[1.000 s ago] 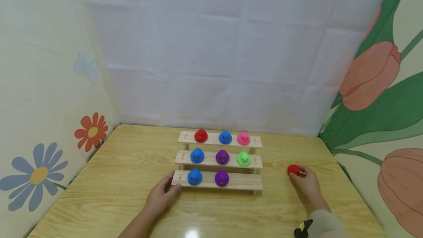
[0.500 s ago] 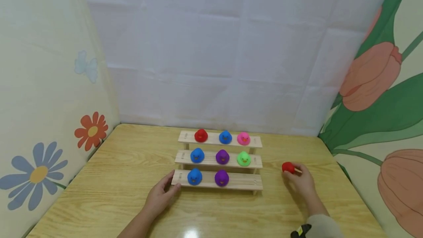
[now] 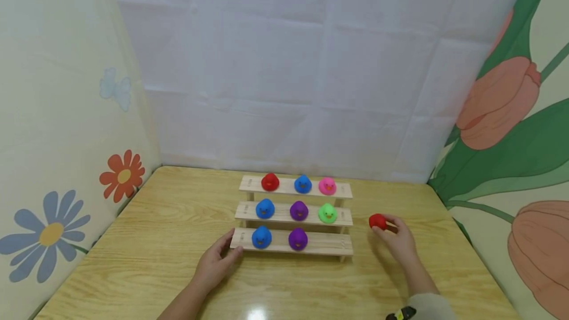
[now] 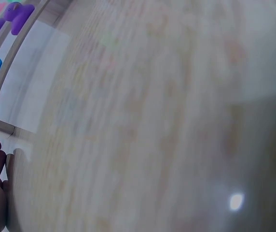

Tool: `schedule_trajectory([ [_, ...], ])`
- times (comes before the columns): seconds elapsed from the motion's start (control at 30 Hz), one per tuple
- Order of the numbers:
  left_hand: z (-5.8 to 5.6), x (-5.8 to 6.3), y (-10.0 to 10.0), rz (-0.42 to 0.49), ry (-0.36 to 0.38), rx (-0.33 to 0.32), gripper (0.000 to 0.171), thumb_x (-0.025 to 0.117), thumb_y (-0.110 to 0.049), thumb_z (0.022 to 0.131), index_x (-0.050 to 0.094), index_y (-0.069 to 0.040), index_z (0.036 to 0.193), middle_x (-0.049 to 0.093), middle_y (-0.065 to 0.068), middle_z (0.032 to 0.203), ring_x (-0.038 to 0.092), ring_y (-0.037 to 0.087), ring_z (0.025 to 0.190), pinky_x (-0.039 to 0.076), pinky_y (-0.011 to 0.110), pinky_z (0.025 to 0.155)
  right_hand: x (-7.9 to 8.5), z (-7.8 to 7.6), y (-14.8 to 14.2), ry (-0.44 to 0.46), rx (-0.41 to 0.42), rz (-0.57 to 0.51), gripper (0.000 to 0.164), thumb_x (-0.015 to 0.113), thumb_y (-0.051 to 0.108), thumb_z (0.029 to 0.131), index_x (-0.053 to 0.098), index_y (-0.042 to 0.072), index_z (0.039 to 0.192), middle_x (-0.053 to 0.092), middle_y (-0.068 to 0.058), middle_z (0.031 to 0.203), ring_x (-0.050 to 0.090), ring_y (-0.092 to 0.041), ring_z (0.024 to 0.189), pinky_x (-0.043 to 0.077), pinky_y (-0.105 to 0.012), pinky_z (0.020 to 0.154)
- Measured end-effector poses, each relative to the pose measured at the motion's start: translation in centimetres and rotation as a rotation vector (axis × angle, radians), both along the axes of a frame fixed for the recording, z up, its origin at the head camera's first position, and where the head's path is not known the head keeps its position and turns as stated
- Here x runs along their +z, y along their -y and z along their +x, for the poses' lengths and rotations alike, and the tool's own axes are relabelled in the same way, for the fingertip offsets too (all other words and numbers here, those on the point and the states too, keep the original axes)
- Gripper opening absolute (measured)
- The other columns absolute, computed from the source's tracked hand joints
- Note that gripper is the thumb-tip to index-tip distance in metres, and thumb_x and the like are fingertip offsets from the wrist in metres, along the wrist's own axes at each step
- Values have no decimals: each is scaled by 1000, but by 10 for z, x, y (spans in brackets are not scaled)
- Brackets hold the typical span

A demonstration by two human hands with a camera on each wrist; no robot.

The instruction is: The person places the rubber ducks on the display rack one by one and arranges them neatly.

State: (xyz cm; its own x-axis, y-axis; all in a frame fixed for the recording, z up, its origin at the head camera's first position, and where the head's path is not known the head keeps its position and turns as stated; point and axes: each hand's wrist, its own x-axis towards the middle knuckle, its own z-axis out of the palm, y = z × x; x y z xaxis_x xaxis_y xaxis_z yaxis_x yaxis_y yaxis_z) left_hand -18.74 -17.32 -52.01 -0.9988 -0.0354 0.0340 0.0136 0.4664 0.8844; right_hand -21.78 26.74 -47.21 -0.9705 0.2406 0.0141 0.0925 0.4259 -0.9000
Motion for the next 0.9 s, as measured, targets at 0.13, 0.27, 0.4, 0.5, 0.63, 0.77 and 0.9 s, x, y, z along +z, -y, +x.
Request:
schedule_trajectory([
  [0.13, 0, -1, 0, 2, 1, 3, 63, 66, -29, 94, 42, -4, 148, 55, 22, 141, 48, 38, 135, 36, 53, 114, 5, 2, 6, -1, 19, 4, 53, 75, 20, 88, 54, -1, 132, 53, -23, 137, 54, -37, 124, 46, -13, 78],
  [0.27, 1, 0, 0, -4, 2, 5, 64, 66, -30, 94, 42, -4, 148, 55, 21, 140, 47, 37, 135, 35, 53, 114, 7, 4, 12, -9, 36, 16, 52, 75, 22, 88, 55, 1, 132, 55, -20, 136, 55, -35, 123, 50, -25, 90],
  [0.4, 1, 0, 0, -1, -3, 1, 64, 66, -30, 94, 42, -4, 148, 55, 22, 140, 47, 38, 135, 35, 54, 114, 10, 6, 20, -14, 52, 5, 50, 74, 20, 88, 56, 2, 131, 56, -20, 135, 56, -34, 121, 51, -32, 93],
  [0.5, 1, 0, 0, 0, -7, 2, 64, 66, -30, 94, 42, -4, 147, 57, 22, 138, 49, 38, 133, 36, 54, 113, 12, 8, 26, -22, 63, 2, 49, 74, 18, 88, 57, 2, 130, 58, -20, 133, 57, -34, 120, 52, -33, 93],
  [0.63, 0, 0, 0, -3, -5, 4, 64, 66, -31, 94, 42, -4, 147, 57, 22, 138, 50, 37, 133, 37, 54, 112, 15, 12, 35, -38, 87, 2, 46, 75, 16, 87, 59, 3, 129, 59, -19, 133, 58, -34, 119, 53, -32, 91],
  [0.77, 0, 0, 0, -4, 11, 2, 64, 65, -31, 95, 42, -5, 148, 55, 22, 140, 48, 37, 134, 36, 54, 114, 13, 15, 42, -62, 106, -10, 44, 77, 14, 85, 61, 3, 125, 62, -18, 129, 61, -32, 114, 53, -24, 84],
  [0.9, 0, -1, 1, -14, 7, -1, 65, 65, -32, 95, 41, -5, 148, 54, 22, 142, 47, 38, 136, 35, 54, 114, 10, 18, 49, -60, 126, -30, 44, 79, 13, 83, 63, 3, 123, 63, -17, 126, 61, -28, 111, 51, -20, 81],
])
